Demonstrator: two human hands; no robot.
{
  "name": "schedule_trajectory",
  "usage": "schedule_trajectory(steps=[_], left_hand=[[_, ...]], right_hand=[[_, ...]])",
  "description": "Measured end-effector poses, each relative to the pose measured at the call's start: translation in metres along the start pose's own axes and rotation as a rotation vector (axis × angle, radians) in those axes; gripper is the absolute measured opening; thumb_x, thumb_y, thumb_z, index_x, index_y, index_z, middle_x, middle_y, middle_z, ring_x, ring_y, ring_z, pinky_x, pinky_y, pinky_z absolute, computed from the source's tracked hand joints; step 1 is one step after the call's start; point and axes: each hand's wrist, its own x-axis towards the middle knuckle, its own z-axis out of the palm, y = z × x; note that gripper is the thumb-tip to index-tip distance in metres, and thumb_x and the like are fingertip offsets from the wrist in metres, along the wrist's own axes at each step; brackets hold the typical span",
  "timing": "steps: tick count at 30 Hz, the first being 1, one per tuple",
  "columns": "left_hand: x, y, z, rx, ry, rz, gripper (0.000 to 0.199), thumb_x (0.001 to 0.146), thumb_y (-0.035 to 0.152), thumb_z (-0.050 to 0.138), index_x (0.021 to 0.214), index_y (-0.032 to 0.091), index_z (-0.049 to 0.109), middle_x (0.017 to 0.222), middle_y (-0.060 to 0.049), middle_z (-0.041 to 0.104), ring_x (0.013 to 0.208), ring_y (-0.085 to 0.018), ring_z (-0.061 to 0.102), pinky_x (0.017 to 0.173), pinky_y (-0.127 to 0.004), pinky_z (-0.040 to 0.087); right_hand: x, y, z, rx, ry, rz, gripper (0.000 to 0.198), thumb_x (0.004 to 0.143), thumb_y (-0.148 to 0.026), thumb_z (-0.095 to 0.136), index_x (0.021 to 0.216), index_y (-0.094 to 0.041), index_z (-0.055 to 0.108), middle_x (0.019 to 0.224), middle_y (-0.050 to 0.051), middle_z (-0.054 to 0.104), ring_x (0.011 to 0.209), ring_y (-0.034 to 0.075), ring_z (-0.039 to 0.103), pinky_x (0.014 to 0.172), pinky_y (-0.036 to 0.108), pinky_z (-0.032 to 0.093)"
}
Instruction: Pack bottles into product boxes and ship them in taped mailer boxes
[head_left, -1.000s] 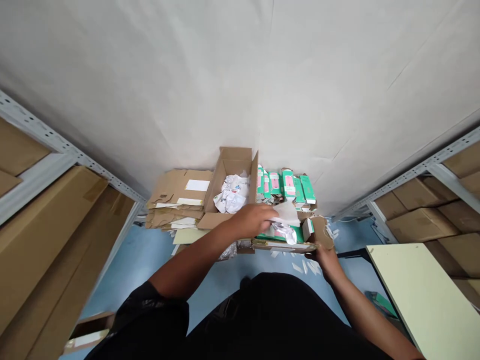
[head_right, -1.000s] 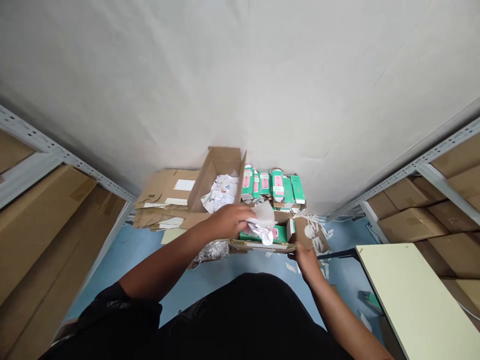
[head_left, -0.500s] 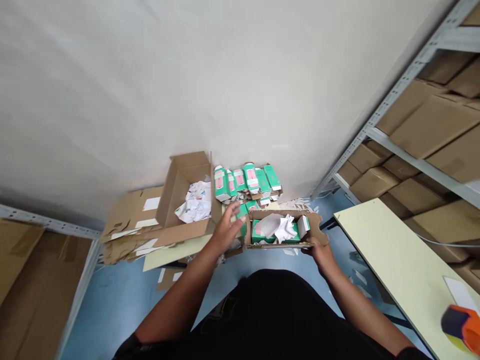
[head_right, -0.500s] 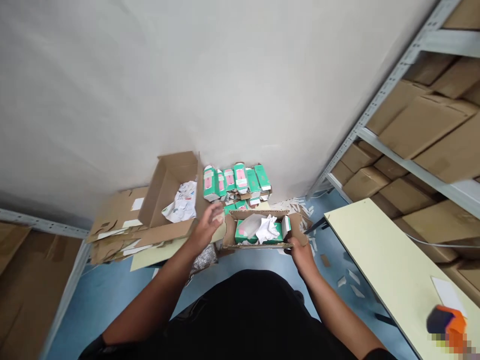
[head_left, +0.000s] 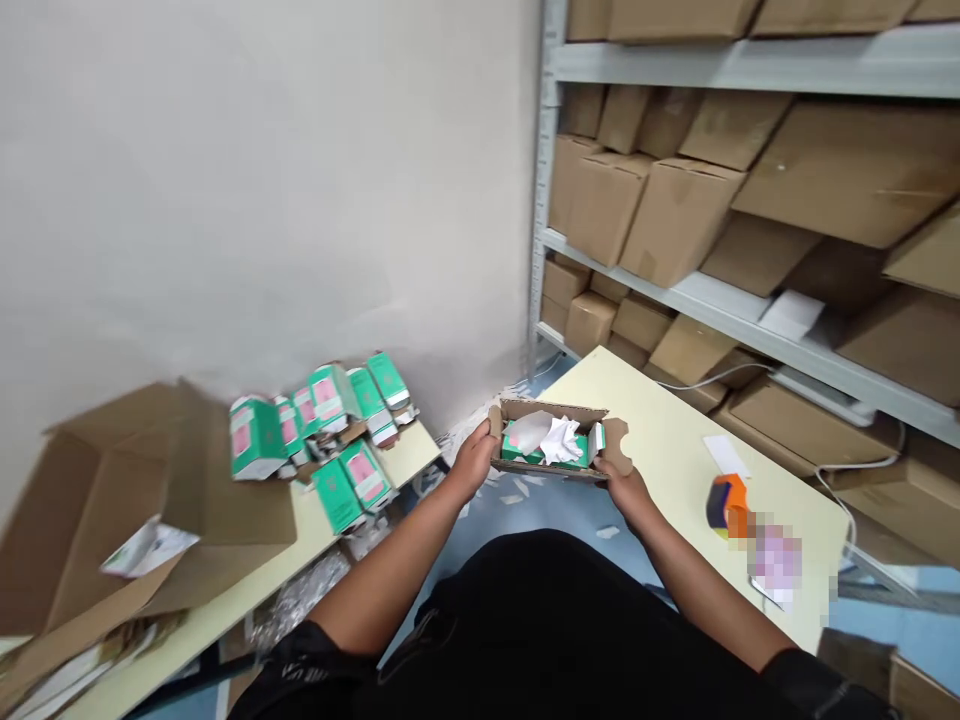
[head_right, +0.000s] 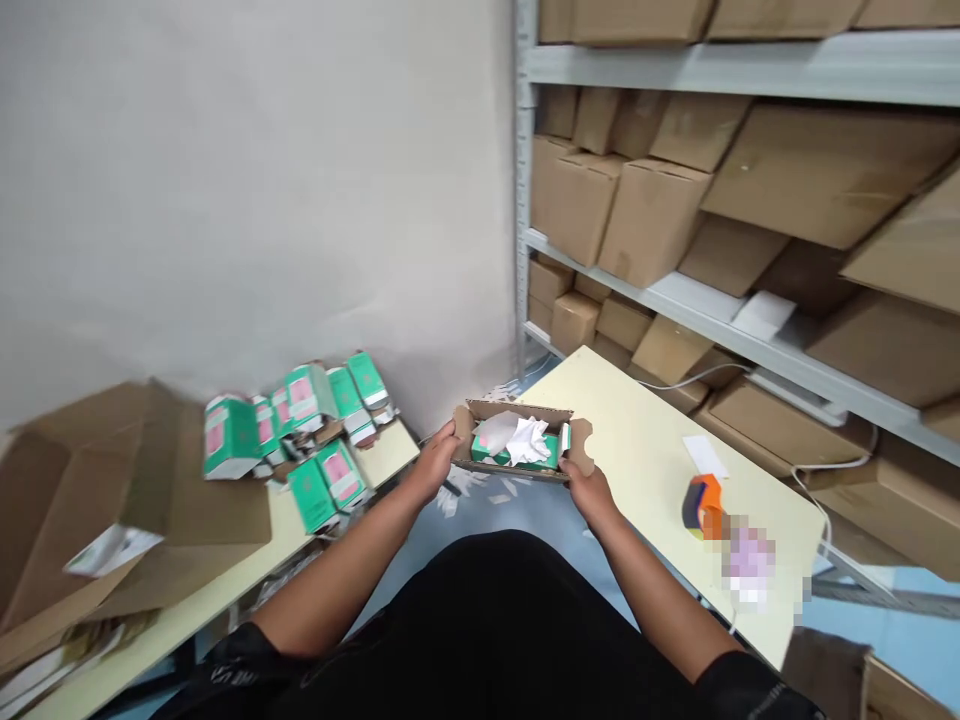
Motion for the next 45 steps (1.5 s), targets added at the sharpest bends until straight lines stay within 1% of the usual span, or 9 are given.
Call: schedule_trajectory(steps=[4,8,15,22,25,28,34,39,45], left_hand=[[0.049,0.022,0.067,0.015,-0.139,0.034,0.041,0.09,0.025,0.038,0.119,0.021,0.067,0.113,-0.003,0.074,0.106,-0.023,0.067,0.094,-0.034,0.055],[0.103,0.036,0.123,0.077,-0.271,0.139,0.047,0.086,0.022,0.043,0.129,0.019,0.065,0.138,-0.007,0.066,0.134,-0.024,0.055,0.114,-0.035,0.044],[0.195,0.033,0.209,0.162,-0.578,0.207,0.05,0.092,0.024,0.043,0.139,0.019,0.061,0.141,-0.009,0.064,0.138,-0.025,0.052,0.117,-0.036,0.04],[0.265,0.018,0.276,0.037,-0.714,0.133,0.056,0.095,0.03,0.052,0.15,0.017,0.05,0.153,-0.018,0.052,0.145,-0.032,0.046,0.122,-0.046,0.035],[0.277,0.013,0.285,-0.03,-0.715,0.184,0.057,0.094,0.035,0.058,0.147,0.018,0.049,0.15,-0.019,0.051,0.139,-0.032,0.051,0.116,-0.047,0.043],[0.282,0.007,0.279,-0.083,-0.704,0.335,0.049,0.096,0.039,0.057,0.141,0.02,0.051,0.143,-0.016,0.052,0.133,-0.029,0.055,0.104,-0.045,0.053],[0.28,0.008,0.271,0.112,-0.745,0.791,0.031,0.102,0.037,0.053,0.124,0.022,0.068,0.144,-0.013,0.056,0.139,-0.03,0.047,0.12,-0.053,0.04],[0.278,0.023,0.277,0.25,-0.686,0.765,0.029,0.104,0.037,0.049,0.118,0.022,0.07,0.131,-0.012,0.065,0.129,-0.028,0.055,0.113,-0.051,0.048],[0.29,0.053,0.29,0.317,-0.586,0.698,0.066,0.098,0.041,0.06,0.157,0.019,0.039,0.155,-0.018,0.047,0.142,-0.031,0.048,0.115,-0.052,0.047]], right_hand=[[0.021,0.011,-0.056,0.214,0.044,0.058,0.052,0.077,-0.056,0.073,0.111,-0.017,0.074,0.106,0.008,0.078,0.103,0.029,0.072,0.08,0.036,0.062],[0.039,0.032,-0.086,0.275,0.194,0.094,0.052,0.077,-0.057,0.07,0.114,-0.02,0.072,0.112,0.006,0.076,0.11,0.027,0.069,0.086,0.035,0.06],[0.08,0.063,-0.111,0.402,0.387,0.209,0.046,0.077,-0.055,0.068,0.108,-0.021,0.07,0.12,0.007,0.071,0.116,0.026,0.063,0.086,0.034,0.058],[0.133,0.066,-0.12,0.43,0.53,0.269,0.043,0.084,-0.057,0.059,0.114,-0.028,0.069,0.114,0.006,0.073,0.11,0.024,0.067,0.088,0.037,0.059],[0.138,0.063,-0.124,0.323,0.632,0.238,0.05,0.089,-0.061,0.053,0.122,-0.027,0.067,0.12,0.008,0.072,0.114,0.027,0.067,0.092,0.042,0.059],[0.124,0.063,-0.126,0.076,0.749,0.029,0.051,0.092,-0.059,0.055,0.128,-0.024,0.065,0.134,0.011,0.067,0.128,0.03,0.06,0.103,0.046,0.054],[0.098,0.074,-0.126,-0.401,0.505,-0.279,0.075,0.093,-0.05,0.065,0.159,-0.025,0.041,0.158,0.014,0.05,0.144,0.032,0.048,0.113,0.052,0.048],[0.118,0.078,-0.136,-0.597,0.502,-0.329,0.065,0.097,-0.046,0.064,0.154,-0.021,0.048,0.142,0.015,0.064,0.13,0.032,0.059,0.112,0.052,0.049],[0.141,0.082,-0.147,-0.672,0.571,-0.351,0.042,0.101,-0.043,0.057,0.135,-0.02,0.065,0.121,0.014,0.072,0.114,0.031,0.064,0.103,0.049,0.053]])
